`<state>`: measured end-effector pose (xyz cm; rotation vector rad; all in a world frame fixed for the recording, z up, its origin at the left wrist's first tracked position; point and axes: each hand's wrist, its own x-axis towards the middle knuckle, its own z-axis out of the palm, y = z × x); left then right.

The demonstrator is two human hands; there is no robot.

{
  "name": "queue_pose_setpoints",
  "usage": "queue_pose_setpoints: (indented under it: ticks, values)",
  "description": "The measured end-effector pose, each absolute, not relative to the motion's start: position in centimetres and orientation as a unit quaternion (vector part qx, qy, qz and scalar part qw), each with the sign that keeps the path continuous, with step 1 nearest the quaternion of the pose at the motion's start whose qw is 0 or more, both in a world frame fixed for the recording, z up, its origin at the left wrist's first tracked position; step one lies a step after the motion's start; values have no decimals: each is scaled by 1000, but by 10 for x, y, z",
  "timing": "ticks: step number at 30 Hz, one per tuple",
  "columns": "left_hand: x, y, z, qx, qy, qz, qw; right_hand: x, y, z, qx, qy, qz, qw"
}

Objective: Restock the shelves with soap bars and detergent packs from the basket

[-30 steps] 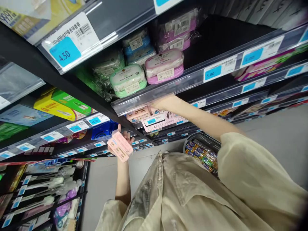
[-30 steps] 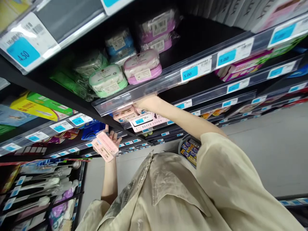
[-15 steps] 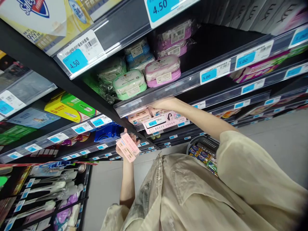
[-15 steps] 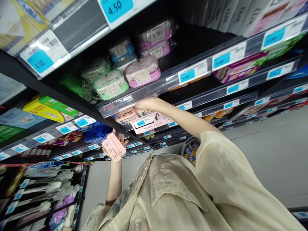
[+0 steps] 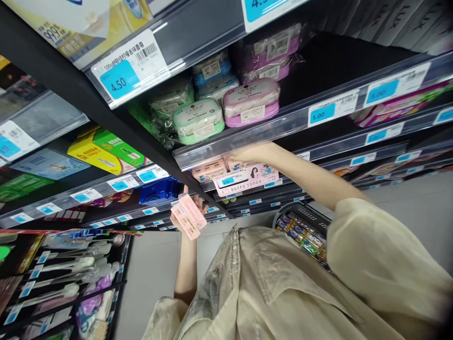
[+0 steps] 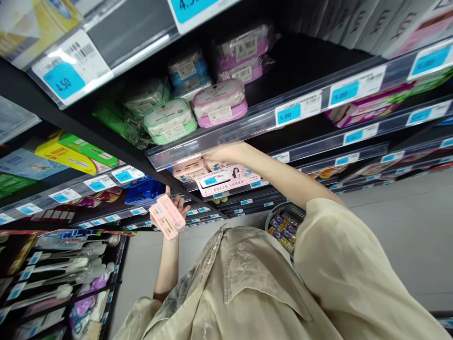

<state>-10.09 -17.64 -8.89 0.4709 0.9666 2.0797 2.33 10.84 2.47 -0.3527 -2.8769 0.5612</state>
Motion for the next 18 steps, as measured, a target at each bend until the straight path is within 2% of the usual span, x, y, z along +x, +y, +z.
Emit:
queue_pose_setpoints:
  ticks: [3, 5, 10, 14, 18]
  values:
    - [-95, -179, -86, 171, 356, 830, 394, 22, 100, 29, -140, -976, 166, 4]
    - [-90, -180, -83, 160, 346, 837, 393, 20, 96, 25, -149, -977, 151, -6]
    - [-78, -183, -71, 124, 395, 827, 380, 25, 88, 7, -143, -978, 83, 130]
    - [-69, -188, -67, 101, 455, 813, 351, 43, 81, 1, -171, -973, 34, 149]
    - [-57, -195, -73, 63, 450, 823, 342, 71, 67, -14, -121, -965, 72, 223]
